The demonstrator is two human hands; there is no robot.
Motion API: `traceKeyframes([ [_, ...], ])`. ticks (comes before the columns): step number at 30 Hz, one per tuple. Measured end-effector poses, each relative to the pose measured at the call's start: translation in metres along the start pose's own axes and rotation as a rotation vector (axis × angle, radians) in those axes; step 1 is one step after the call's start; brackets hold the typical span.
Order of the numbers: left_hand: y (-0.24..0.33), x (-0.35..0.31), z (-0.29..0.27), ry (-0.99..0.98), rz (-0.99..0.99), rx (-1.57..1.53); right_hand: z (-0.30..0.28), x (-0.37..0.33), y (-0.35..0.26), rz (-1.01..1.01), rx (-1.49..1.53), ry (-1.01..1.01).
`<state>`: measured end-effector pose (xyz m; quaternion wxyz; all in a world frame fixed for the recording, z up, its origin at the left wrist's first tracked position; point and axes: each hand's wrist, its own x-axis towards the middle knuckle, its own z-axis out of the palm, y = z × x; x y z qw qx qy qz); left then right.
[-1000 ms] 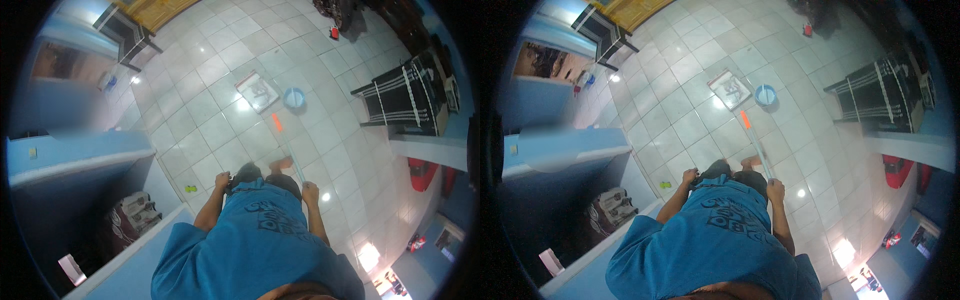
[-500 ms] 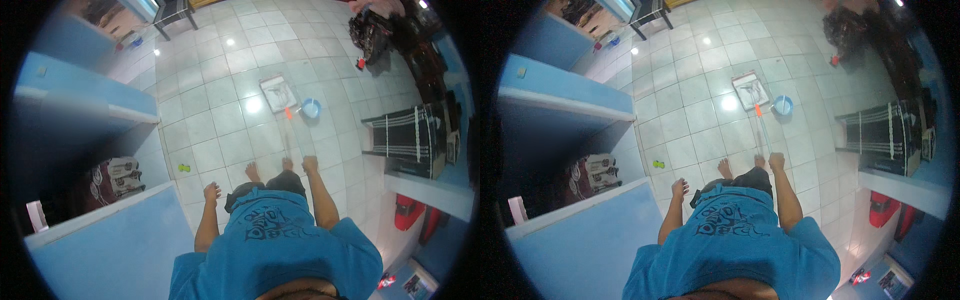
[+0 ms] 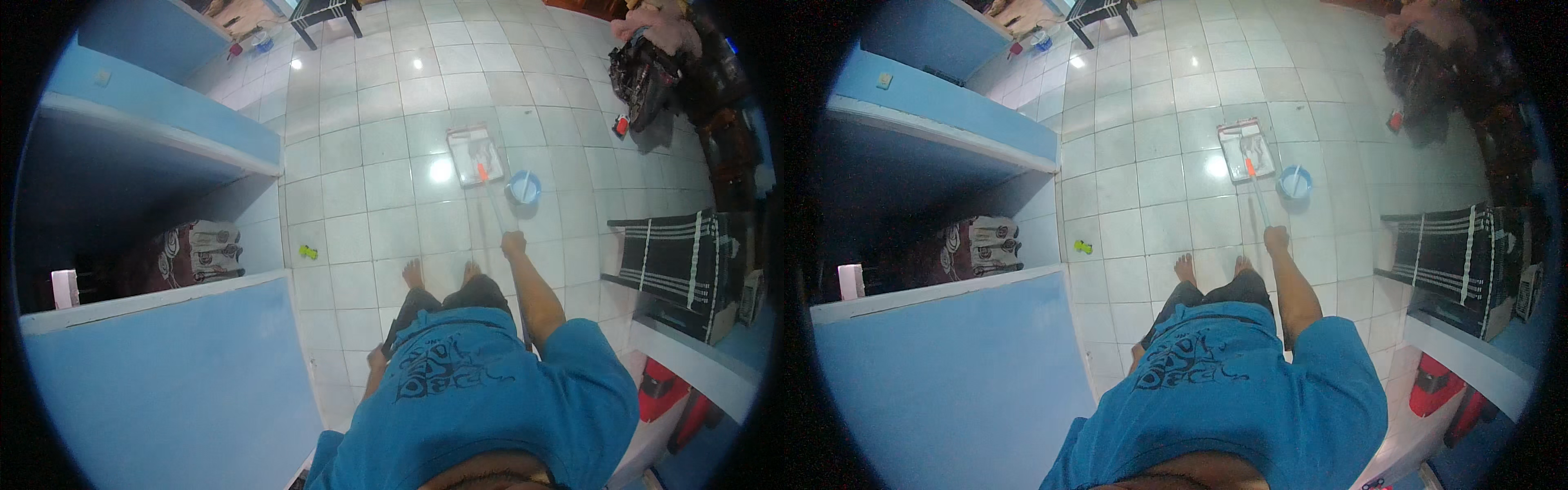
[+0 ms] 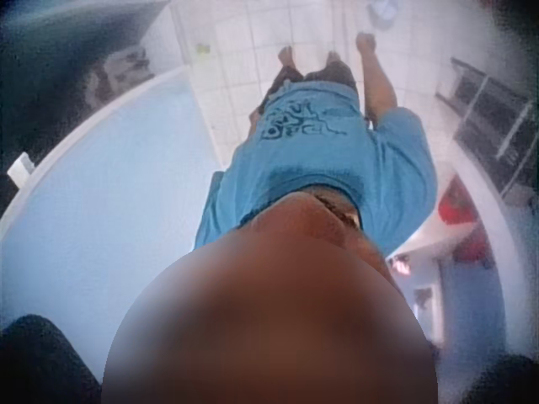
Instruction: The person assembles a long white PVC pipe by connecting multiple sections together. They repeatedly lift the pipe to reach the top of a yellow display cabinet, then lower it to the floor to attach additional segments.
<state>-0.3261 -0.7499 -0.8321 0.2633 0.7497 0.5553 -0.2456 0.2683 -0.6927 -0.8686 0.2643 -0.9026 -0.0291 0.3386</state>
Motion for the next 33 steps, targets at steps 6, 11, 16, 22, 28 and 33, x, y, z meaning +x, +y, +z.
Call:
traceKeyframes([
  [6, 0.062, 0.015, 0.021, -0.019, -0.024, -0.292, -0.029, 0.014, 0.059, -0.107, -0.228, -0.014],
  [11, 0.071, 0.040, 0.005, 0.003, 0.077, -0.274, -0.055, 0.012, 0.145, -0.026, -0.383, -0.165],
  [16, 0.127, 0.044, -0.042, 0.073, -0.647, -1.419, -0.096, -0.038, 0.152, 0.007, -0.400, -0.132],
  [22, 0.155, 0.055, -0.061, 0.044, -0.553, -1.422, -0.140, -0.087, 0.194, -0.090, -0.319, -0.097],
  [28, 0.158, 0.061, -0.040, 0.058, -0.501, -1.389, -0.156, -0.117, 0.210, -0.134, -0.294, -0.027],
  [33, 0.153, 0.048, -0.025, 0.026, -0.537, -1.270, -0.143, -0.089, 0.196, -0.167, -0.353, -0.064],
])
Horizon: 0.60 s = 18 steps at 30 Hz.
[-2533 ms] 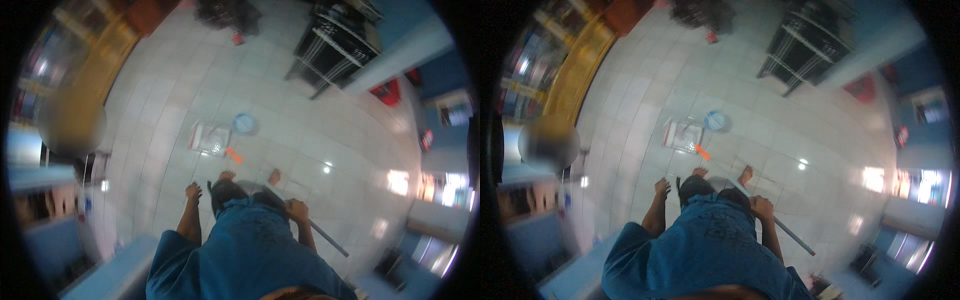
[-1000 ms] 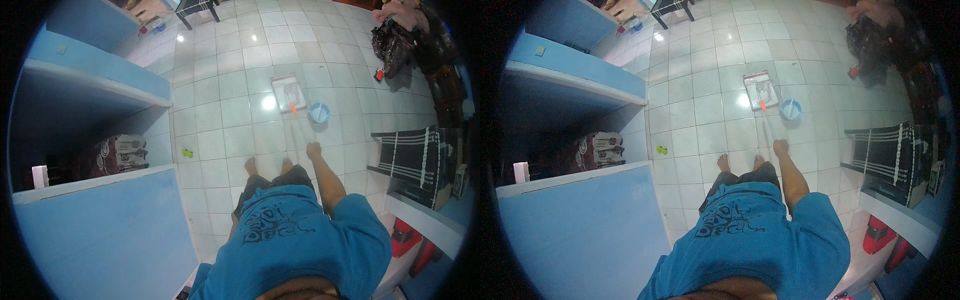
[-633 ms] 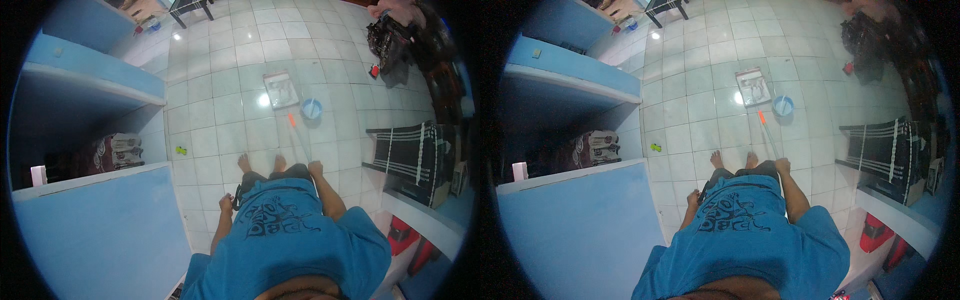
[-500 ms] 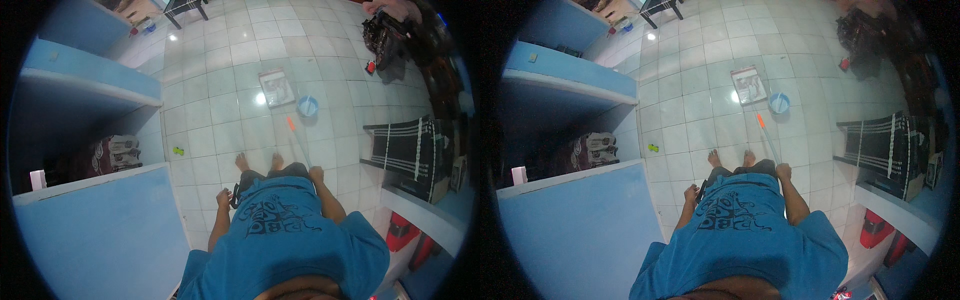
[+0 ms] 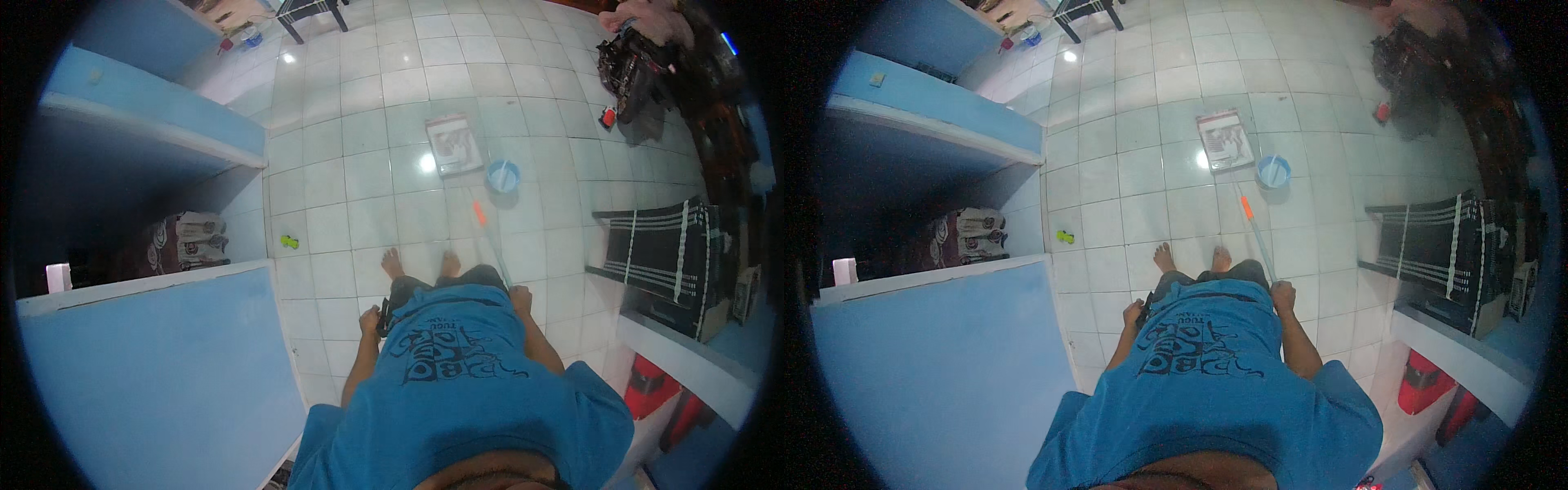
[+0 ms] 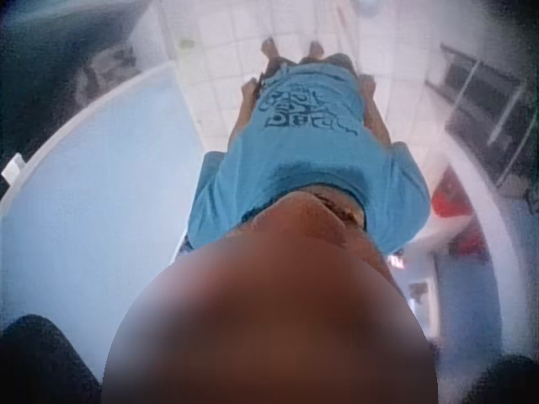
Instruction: The person assembles a long white PVC pipe by connecting multiple sections together. They repeatedly lift the pipe to reach the top of a yellow display cabinet, then lower it to the floor to attach additional segments.
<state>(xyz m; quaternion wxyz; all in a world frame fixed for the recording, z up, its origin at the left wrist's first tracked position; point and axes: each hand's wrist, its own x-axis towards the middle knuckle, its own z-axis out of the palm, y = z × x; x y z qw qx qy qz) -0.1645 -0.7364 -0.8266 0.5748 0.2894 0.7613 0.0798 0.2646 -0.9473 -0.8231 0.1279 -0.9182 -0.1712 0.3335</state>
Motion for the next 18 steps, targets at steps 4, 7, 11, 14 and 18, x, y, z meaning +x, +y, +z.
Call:
traceKeyframes([
  [4, -0.047, 0.018, -0.017, -0.023, 0.231, 0.286, 0.023, 0.046, -0.009, -0.002, -0.057, -0.040],
  [7, -0.061, 0.022, -0.024, 0.013, 0.378, 0.347, 0.012, 0.066, -0.069, 0.072, 0.021, -0.017],
  [11, -0.074, 0.019, -0.028, -0.031, 0.396, 0.279, 0.017, 0.101, -0.089, -0.002, 0.027, 0.081],
  [14, -0.073, 0.013, -0.030, 0.008, 0.384, 0.208, 0.011, 0.111, -0.116, -0.052, 0.071, 0.054],
  [18, -0.067, -0.013, -0.035, 0.084, 0.753, 0.507, 0.026, 0.133, -0.093, -0.093, 0.041, 0.092],
])
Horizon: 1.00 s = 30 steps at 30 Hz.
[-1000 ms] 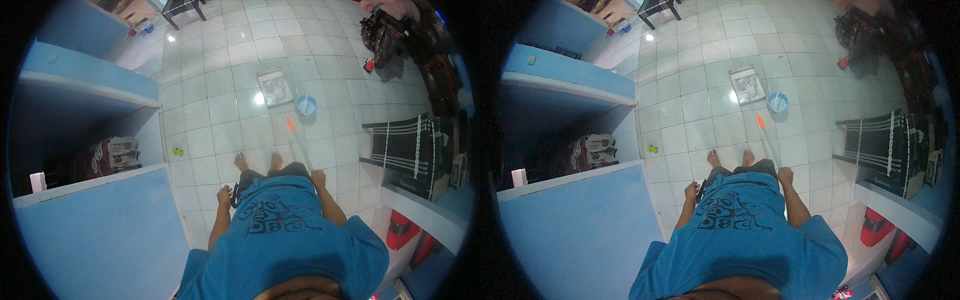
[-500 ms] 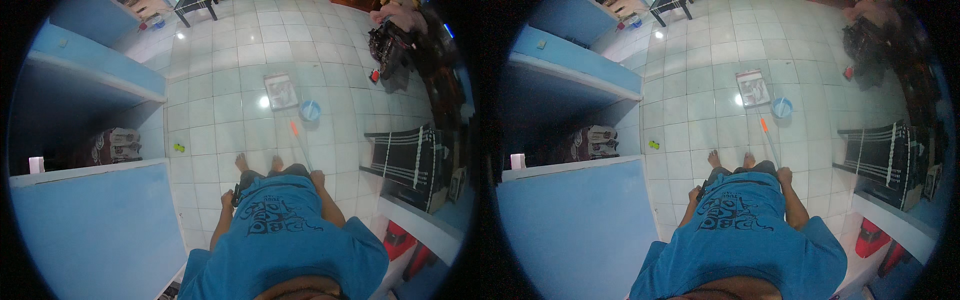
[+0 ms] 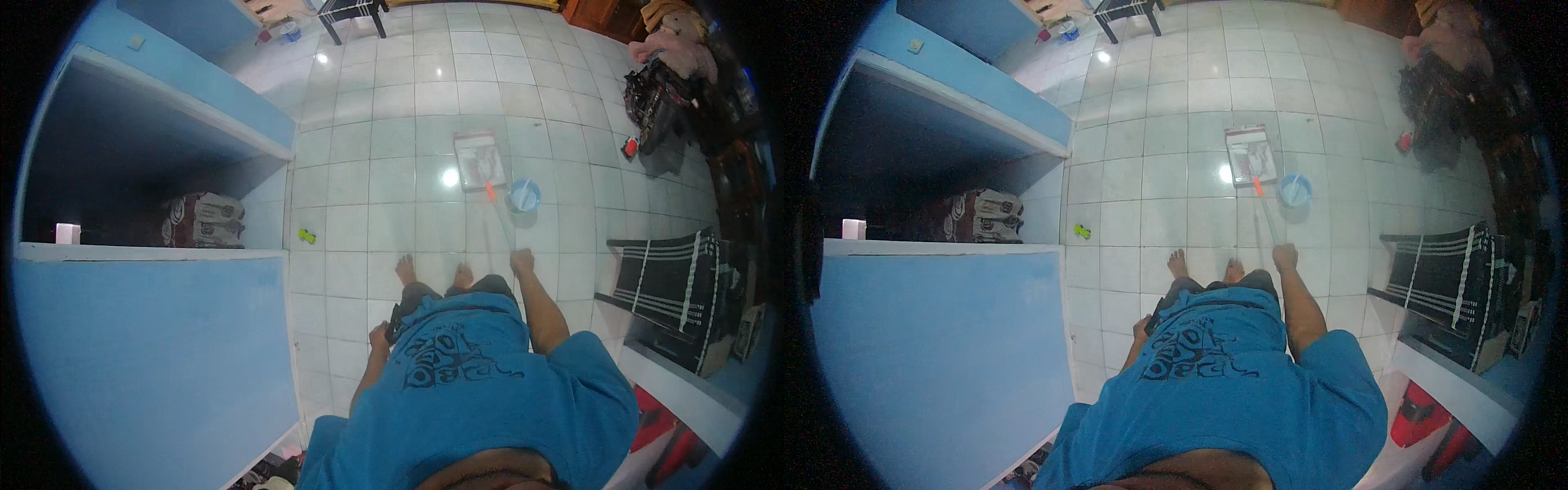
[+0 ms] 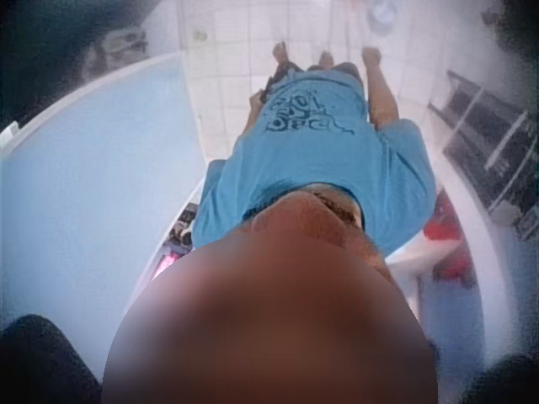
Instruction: The person assembles a long white PVC pipe by connecting multiple sections together. They repeatedly lift the pipe to reach the top of a yellow display cabinet, then lower it to the floor to attach additional segments.
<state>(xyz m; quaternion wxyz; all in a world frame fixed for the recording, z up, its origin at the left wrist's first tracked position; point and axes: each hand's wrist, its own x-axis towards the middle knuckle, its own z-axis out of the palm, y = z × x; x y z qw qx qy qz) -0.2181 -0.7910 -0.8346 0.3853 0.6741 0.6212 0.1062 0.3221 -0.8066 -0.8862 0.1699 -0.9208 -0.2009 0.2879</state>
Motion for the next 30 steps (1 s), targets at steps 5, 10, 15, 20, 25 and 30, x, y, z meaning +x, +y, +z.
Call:
traceKeyframes([
  [5, 0.002, -0.020, 0.016, -0.097, -0.275, -0.144, 0.024, -0.016, 0.067, -0.208, -0.269, -0.091],
  [10, -0.037, -0.008, 0.011, -0.233, 0.089, 0.387, 0.017, -0.116, 0.119, -0.323, -0.434, -0.230],
  [15, -0.025, -0.008, 0.023, -0.277, 0.154, 0.414, -0.011, -0.135, 0.101, 0.307, 0.002, -0.145],
  [20, 0.005, 0.039, 0.004, -0.213, -0.354, -0.207, -0.035, -0.114, 0.017, 0.171, 0.120, -0.093],
  [25, 0.040, 0.058, -0.006, -0.003, -0.811, -0.703, -0.032, -0.076, -0.009, 0.169, 0.128, -0.105],
  [30, 0.031, 0.061, -0.010, 0.013, -0.851, -0.772, -0.006, -0.078, 0.041, 0.162, -0.047, -0.208],
])
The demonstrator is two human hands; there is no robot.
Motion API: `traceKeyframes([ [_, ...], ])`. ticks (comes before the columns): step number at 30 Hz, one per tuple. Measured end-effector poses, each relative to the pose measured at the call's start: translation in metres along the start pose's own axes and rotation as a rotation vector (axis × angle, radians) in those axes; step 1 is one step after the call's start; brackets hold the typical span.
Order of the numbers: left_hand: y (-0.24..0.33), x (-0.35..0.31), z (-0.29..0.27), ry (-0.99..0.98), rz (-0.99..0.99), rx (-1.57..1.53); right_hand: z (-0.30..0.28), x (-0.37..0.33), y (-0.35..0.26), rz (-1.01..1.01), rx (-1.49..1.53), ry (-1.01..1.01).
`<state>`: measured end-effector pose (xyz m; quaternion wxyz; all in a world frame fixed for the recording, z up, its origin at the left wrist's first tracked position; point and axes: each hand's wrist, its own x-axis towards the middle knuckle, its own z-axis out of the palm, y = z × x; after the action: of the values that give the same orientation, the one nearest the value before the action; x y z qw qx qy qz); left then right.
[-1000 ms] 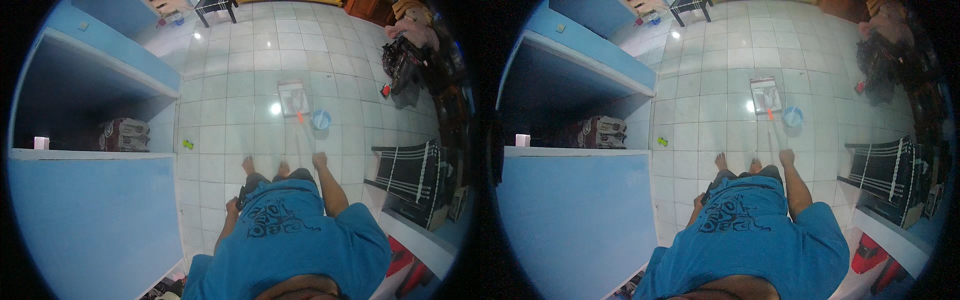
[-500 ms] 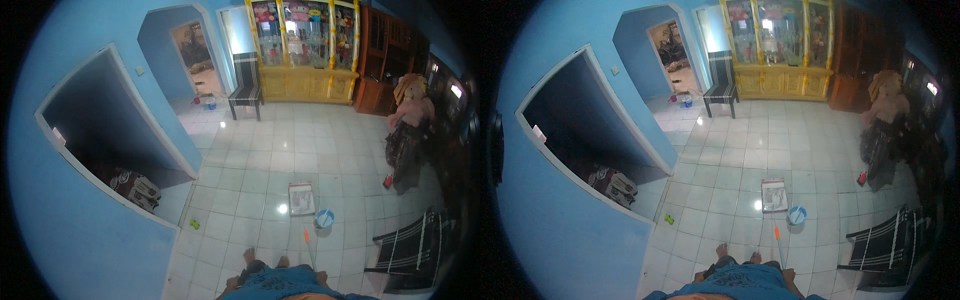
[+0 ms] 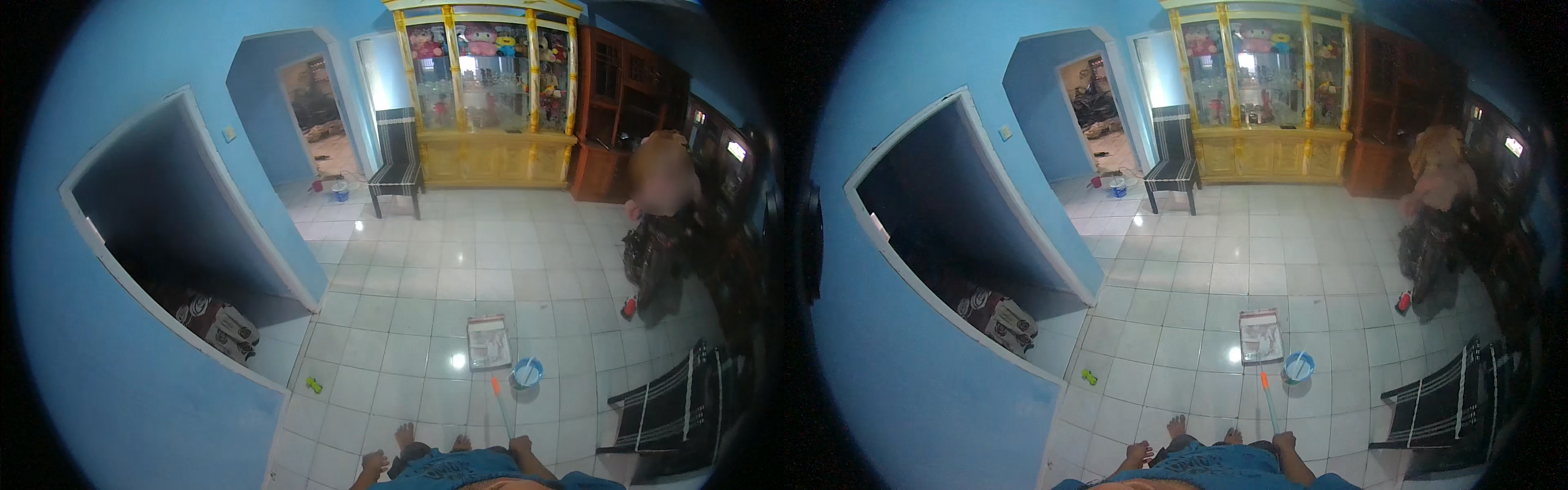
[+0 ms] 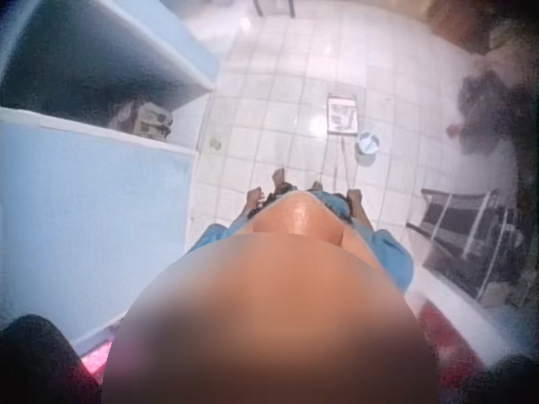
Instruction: The person assembles a long white PVC pipe by connecting multiple sections together. They repeatedly lift the pipe to reach the top of a yellow display cabinet, then lower it to the floor to attach additional segments.
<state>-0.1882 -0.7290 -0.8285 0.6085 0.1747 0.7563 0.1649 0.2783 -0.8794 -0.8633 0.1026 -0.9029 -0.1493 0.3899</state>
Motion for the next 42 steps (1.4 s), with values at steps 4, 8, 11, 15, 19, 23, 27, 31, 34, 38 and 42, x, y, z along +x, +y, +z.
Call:
traceKeyframes([
  [4, -0.038, 0.012, -0.020, -0.119, 0.084, 0.432, 0.027, -0.004, 0.087, -0.162, -0.256, -0.131],
  [8, -0.040, 0.024, -0.038, -0.143, 0.756, 1.464, 0.037, -0.018, 0.069, 0.034, 0.014, -0.123],
  [11, -0.064, 0.013, -0.016, -0.231, 0.707, 1.405, 0.026, 0.020, 0.075, -0.205, -0.180, -0.066],
  [15, -0.045, 0.019, -0.025, -0.254, 0.732, 1.461, 0.024, 0.024, -0.006, -0.176, 0.032, 0.117],
  [19, -0.021, 0.027, -0.039, -0.275, 0.991, 1.408, -0.016, 0.003, -0.043, -0.175, 0.014, -0.014],
  [23, -0.014, 0.007, 0.004, -0.006, 0.058, -0.022, -0.020, 0.001, 0.017, -0.101, 0.073, 0.128],
  [27, 0.010, -0.003, 0.004, 0.047, 0.069, 0.005, -0.049, -0.070, 0.015, 0.007, 0.265, 0.017],
  [31, -0.021, 0.013, -0.023, -0.090, 0.308, 0.648, -0.035, -0.096, 0.037, -0.129, 0.129, 0.102],
  [34, -0.043, 0.020, -0.030, -0.166, 0.755, 1.576, -0.008, -0.067, 0.044, -0.074, 0.085, 0.101],
  [38, -0.070, 0.012, -0.019, -0.206, 0.757, 1.393, -0.014, -0.036, 0.017, -0.147, -0.121, 0.104],
  [42, -0.044, 0.015, -0.038, -0.224, 0.829, 1.442, -0.021, -0.034, -0.041, 0.029, 0.170, 0.089],
])
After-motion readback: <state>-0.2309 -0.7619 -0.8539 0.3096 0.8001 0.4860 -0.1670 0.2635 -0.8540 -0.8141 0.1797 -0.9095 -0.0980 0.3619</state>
